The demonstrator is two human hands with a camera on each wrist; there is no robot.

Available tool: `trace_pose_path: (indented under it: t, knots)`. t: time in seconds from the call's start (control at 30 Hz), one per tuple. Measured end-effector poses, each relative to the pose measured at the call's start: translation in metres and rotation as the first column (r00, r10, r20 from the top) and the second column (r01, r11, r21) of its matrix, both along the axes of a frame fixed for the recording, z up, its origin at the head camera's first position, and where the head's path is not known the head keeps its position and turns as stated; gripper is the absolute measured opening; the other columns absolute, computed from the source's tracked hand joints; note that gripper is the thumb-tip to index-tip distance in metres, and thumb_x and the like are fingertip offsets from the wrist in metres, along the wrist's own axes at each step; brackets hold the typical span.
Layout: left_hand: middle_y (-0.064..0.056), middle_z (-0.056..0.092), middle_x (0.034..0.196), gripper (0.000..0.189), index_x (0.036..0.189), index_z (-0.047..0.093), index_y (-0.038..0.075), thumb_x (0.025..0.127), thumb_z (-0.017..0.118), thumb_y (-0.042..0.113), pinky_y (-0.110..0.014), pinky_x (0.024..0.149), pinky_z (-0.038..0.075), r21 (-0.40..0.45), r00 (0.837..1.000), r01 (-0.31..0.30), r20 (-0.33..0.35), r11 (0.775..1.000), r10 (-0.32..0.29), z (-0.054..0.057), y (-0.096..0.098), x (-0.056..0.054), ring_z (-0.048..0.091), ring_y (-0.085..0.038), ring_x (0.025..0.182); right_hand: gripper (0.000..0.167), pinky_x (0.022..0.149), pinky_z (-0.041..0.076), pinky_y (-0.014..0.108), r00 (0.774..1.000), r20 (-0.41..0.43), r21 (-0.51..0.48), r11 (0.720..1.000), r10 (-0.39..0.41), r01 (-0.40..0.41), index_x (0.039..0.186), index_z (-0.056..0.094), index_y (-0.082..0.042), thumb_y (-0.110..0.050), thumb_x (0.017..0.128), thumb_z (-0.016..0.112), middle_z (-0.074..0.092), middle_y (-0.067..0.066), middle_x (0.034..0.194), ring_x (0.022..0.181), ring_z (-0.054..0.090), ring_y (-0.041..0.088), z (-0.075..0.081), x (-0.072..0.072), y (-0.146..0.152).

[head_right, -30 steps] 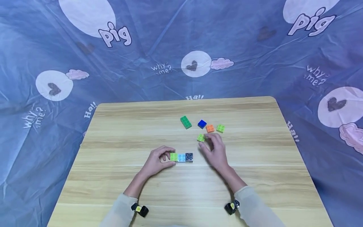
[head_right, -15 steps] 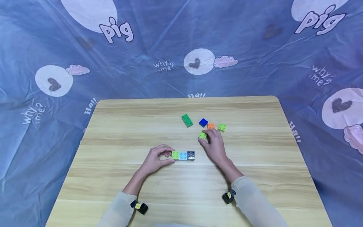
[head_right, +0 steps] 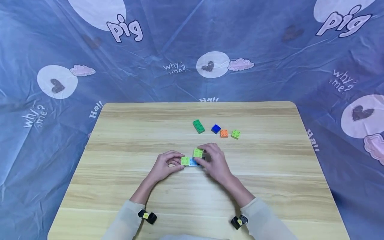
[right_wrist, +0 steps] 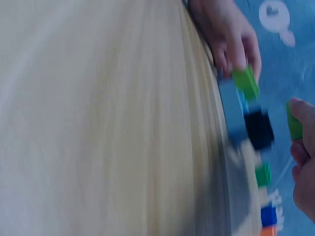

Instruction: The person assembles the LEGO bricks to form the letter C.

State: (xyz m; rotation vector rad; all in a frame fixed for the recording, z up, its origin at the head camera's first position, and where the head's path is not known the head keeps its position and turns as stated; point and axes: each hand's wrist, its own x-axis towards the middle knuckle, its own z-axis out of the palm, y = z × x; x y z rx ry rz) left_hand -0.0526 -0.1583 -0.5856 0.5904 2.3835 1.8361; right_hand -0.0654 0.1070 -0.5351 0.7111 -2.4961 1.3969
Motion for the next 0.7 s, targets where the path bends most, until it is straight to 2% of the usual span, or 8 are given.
trace_pose_path:
  t: [0.1, 0.2, 0.37, 0.6, 0.7]
  knots:
    - [-0.004, 0.073, 0.108, 0.039, 0.122, 0.074, 0.006, 0.086, 0.088, 0.005, -0.028, 0.08, 0.065, 0.005, 1.0, -0.002, 0.003, 1.0, 0.002, 0.0, 0.0, 0.0, 0.075, -0.015, 0.089, 0.044, 0.094, 0.058, 0.04, 0.997, -0.024, 0.033, 0.997, 0.07, -0.07, 0.119, 0.075, -0.006, -0.013, 0.08, 0.094, 0.074, 0.001, 0.115, 0.107, 0.066, 0.02, 0.003, 0.009, -0.015]
    - [-0.006, 0.073, 0.108, 0.039, 0.122, 0.073, 0.004, 0.086, 0.088, 0.003, -0.029, 0.082, 0.065, 0.017, 1.0, -0.009, 0.012, 1.0, 0.009, -0.001, 0.0, 0.0, 0.076, -0.016, 0.089, 0.042, 0.099, 0.053, 0.043, 0.994, -0.016, 0.066, 0.992, 0.107, -0.105, 0.12, 0.075, -0.006, -0.017, 0.083, 0.093, 0.073, 0.001, 0.116, 0.112, 0.065, 0.021, 0.004, 0.013, -0.026]
    - [-0.011, 0.073, 0.108, 0.04, 0.122, 0.072, 0.001, 0.085, 0.087, -0.001, -0.029, 0.083, 0.065, 0.04, 0.999, -0.011, 0.046, 0.999, 0.009, -0.003, 0.001, 0.0, 0.077, -0.02, 0.09, 0.042, 0.095, 0.05, 0.041, 0.996, -0.005, 0.115, 0.989, 0.094, -0.093, 0.122, 0.074, -0.006, -0.018, 0.085, 0.091, 0.072, 0.002, 0.118, 0.112, 0.063, 0.019, 0.0, 0.014, -0.035]
    - [-0.009, 0.073, 0.109, 0.038, 0.121, 0.072, 0.0, 0.086, 0.087, 0.002, -0.029, 0.083, 0.065, 0.027, 0.998, -0.026, 0.061, 0.999, 0.024, -0.004, 0.001, 0.0, 0.076, -0.016, 0.091, 0.043, 0.085, 0.042, 0.037, 0.993, -0.077, 0.185, 0.979, 0.095, -0.079, 0.126, 0.074, -0.005, -0.019, 0.087, 0.088, 0.073, 0.003, 0.119, 0.108, 0.062, 0.02, -0.007, 0.014, -0.038]
    - [-0.008, 0.073, 0.109, 0.037, 0.12, 0.072, 0.001, 0.086, 0.087, 0.004, -0.029, 0.083, 0.065, 0.029, 0.998, -0.028, 0.055, 0.999, 0.026, -0.003, 0.0, 0.0, 0.076, -0.014, 0.09, 0.043, 0.085, 0.041, 0.037, 0.99, -0.098, 0.193, 0.978, 0.097, -0.077, 0.128, 0.074, -0.007, -0.018, 0.088, 0.085, 0.073, 0.003, 0.121, 0.108, 0.062, 0.021, -0.009, 0.014, -0.038]
